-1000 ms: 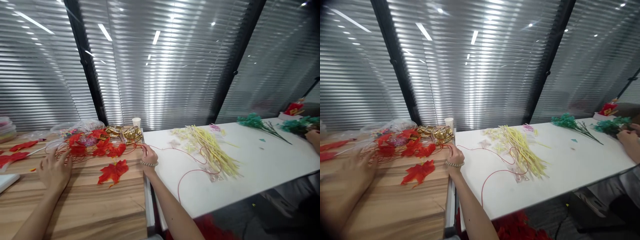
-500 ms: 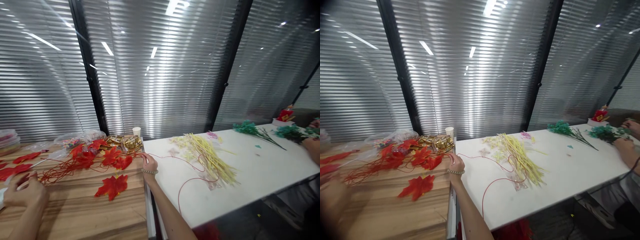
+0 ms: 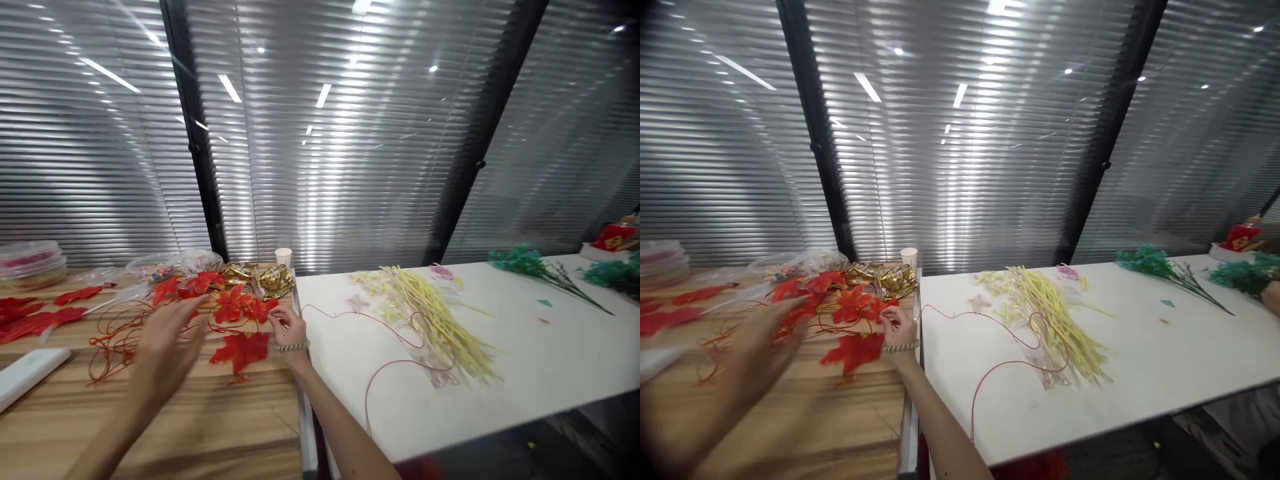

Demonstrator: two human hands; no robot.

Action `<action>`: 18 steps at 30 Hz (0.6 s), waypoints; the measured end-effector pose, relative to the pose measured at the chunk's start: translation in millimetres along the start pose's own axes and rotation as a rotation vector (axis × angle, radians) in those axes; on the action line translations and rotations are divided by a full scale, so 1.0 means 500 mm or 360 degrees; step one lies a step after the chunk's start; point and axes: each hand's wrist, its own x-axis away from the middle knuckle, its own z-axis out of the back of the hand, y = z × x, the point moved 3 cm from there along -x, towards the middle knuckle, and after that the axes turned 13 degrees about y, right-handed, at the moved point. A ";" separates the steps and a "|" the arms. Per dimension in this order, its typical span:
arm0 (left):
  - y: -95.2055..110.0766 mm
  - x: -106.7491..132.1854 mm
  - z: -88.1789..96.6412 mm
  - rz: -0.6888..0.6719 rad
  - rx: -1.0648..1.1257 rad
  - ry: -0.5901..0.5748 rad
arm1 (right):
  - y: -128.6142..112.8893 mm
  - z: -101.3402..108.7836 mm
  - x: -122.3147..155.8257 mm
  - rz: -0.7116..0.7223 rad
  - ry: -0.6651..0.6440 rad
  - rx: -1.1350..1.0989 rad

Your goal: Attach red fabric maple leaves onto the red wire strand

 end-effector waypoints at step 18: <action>-0.069 0.088 -0.172 0.1015 0.0670 -0.0467 | 0.024 0.006 -0.003 -0.0228 -0.0155 -0.0099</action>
